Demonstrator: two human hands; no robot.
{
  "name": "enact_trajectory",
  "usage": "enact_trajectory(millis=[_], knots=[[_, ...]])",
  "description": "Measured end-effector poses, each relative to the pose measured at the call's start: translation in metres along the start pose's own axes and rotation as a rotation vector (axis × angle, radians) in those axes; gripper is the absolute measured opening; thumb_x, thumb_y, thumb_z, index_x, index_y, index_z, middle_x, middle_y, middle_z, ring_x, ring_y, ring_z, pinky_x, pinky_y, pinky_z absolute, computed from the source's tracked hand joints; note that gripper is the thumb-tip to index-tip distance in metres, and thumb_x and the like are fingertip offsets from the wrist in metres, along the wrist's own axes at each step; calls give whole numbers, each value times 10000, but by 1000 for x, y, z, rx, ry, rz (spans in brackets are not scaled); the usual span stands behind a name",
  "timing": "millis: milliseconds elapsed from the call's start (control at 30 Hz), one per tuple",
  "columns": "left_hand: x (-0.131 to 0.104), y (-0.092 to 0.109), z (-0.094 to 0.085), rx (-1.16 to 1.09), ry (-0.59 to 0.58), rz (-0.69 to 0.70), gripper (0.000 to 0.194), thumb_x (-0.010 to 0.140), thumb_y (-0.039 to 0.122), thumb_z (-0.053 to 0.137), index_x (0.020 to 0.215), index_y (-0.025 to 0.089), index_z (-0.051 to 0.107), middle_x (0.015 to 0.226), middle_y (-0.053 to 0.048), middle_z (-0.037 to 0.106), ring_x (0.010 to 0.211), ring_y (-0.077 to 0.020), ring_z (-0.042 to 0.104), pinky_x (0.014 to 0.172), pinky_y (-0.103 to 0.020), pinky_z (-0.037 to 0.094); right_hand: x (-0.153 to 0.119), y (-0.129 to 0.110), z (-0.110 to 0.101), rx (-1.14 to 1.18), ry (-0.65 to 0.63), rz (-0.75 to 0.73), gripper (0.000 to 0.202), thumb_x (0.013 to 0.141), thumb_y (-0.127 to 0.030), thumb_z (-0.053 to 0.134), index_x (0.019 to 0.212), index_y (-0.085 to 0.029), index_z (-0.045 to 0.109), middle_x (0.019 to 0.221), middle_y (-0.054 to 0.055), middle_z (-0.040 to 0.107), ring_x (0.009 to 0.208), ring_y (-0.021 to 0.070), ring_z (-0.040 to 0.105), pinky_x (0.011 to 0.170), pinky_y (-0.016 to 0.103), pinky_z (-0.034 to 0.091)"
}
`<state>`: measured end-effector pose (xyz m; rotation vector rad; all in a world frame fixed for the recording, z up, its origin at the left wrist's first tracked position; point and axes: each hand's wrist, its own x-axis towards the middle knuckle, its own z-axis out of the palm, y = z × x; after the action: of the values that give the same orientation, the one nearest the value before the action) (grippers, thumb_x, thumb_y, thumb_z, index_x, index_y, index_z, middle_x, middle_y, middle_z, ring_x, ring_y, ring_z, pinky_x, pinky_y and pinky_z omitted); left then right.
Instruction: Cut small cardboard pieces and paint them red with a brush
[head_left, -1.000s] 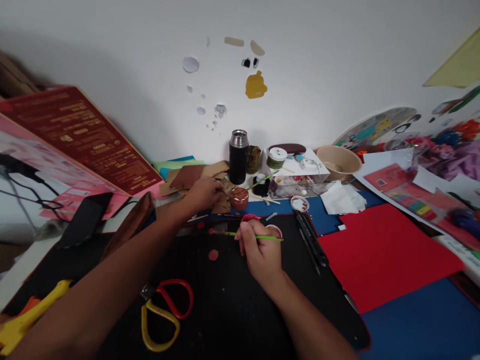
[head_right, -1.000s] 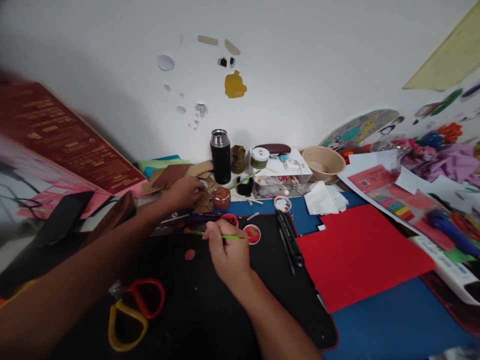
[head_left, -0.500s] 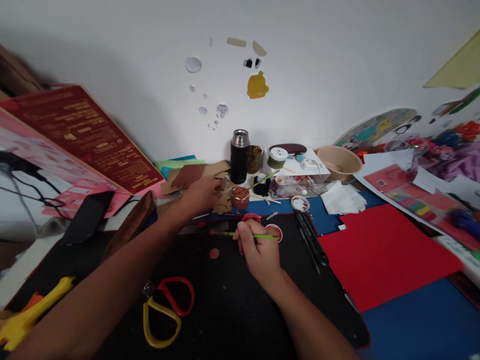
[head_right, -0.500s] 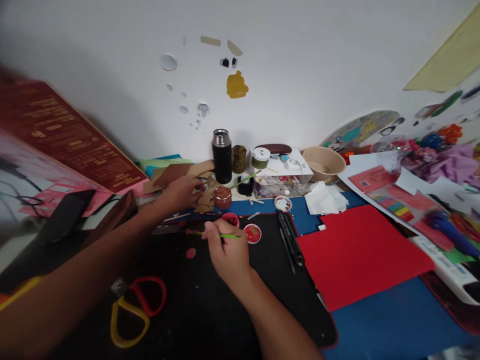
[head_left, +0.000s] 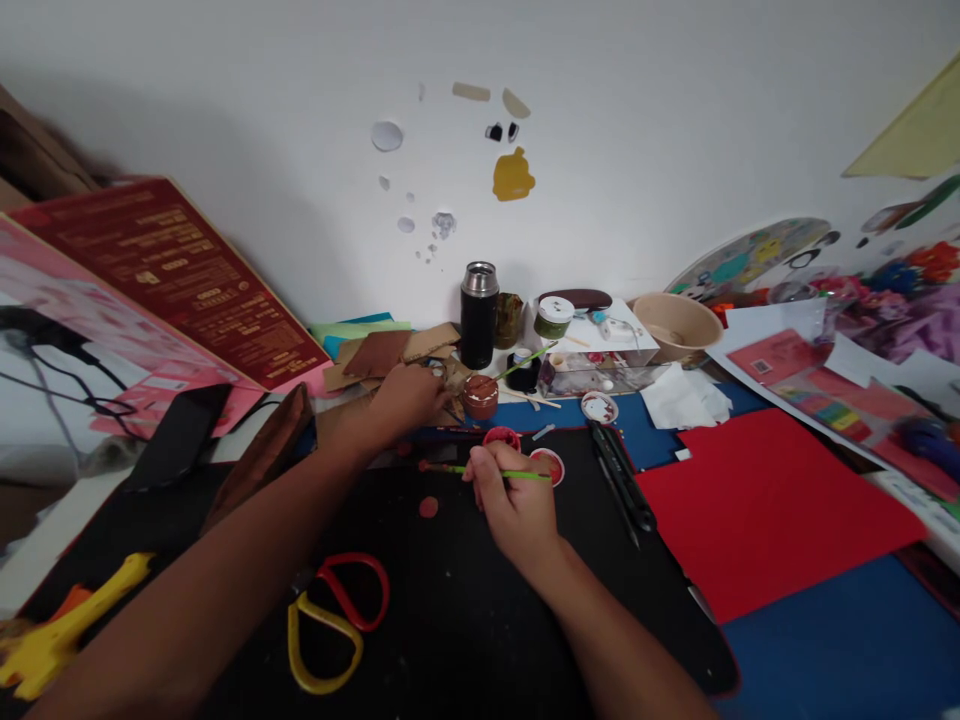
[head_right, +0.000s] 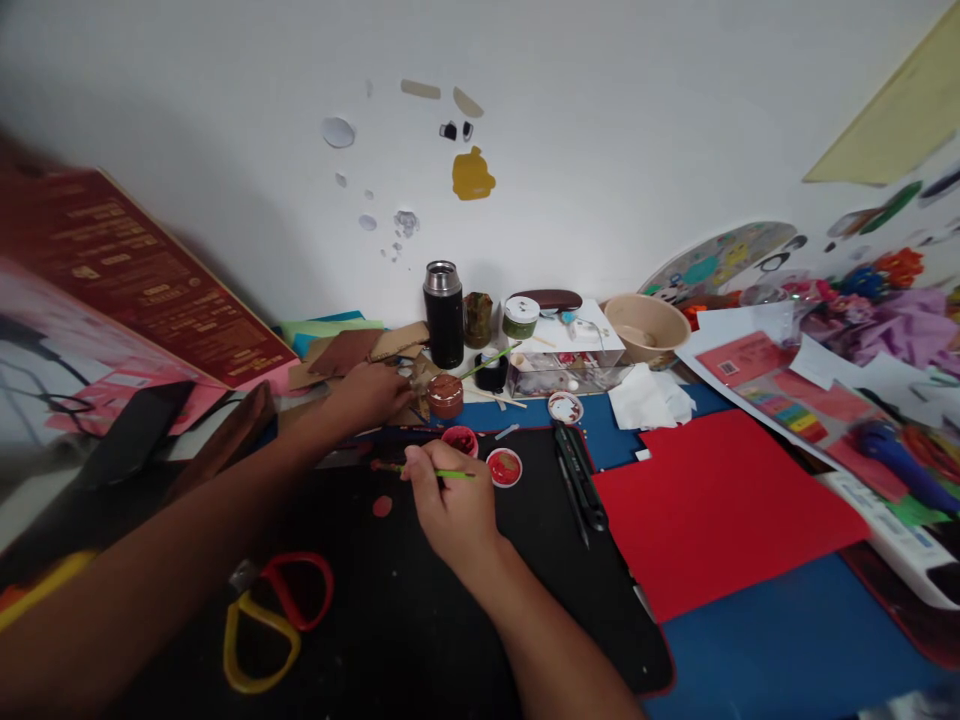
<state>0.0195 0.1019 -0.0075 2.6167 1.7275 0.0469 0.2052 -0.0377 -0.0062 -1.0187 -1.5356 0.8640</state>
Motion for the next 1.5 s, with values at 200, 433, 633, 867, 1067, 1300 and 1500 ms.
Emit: enact_trajectory(millis=[200,433,633,867,1067,1300,1500], knots=[[-27,-21,-17,-171,157,-147,372,1012,408,489,980,218,807,1058,-121,796,992,-290,709,848,-374,506,1,2,-2,-21,9,-10,422,1098,-400,497,755,-233,677,513,-30,546,467,147,537,546,280,429],[-125,-38,-20,-829,-154,-264,443,880,632,621,971,225,773,927,-22,793,886,-254,712,803,-324,530,1,-4,-6,10,50,-23,426,1098,-377,498,753,-213,688,501,-37,541,466,139,531,566,271,436],[-167,-1,4,-833,-252,-331,370,855,469,628,1123,243,749,995,-34,793,892,-259,731,793,-340,538,-1,-2,-2,-2,17,-31,432,1103,-390,492,752,-213,672,512,-35,540,468,132,524,546,260,424],[-173,5,15,-532,-88,-147,302,886,302,683,1182,259,729,1098,-59,764,1039,-279,695,913,-396,513,1,7,0,13,20,12,419,1102,-424,500,772,-220,656,514,-45,518,471,135,513,536,263,411],[-165,36,10,-357,18,37,326,868,355,810,1137,205,702,1151,-100,705,1057,-312,637,946,-464,504,-1,6,2,3,-26,1,429,1100,-438,494,759,-233,655,508,-36,530,468,144,537,516,264,422],[-156,45,23,-306,51,34,132,998,301,631,996,173,663,1007,-93,681,953,-286,613,882,-451,500,0,7,0,-2,6,-17,412,1103,-406,498,769,-228,662,534,-31,561,477,137,546,535,261,431],[-159,59,16,-373,96,89,73,981,266,637,971,199,664,981,-65,685,951,-269,620,873,-435,491,0,3,-1,-6,9,-36,408,1099,-386,504,771,-222,683,532,-34,566,493,138,562,588,269,461]])
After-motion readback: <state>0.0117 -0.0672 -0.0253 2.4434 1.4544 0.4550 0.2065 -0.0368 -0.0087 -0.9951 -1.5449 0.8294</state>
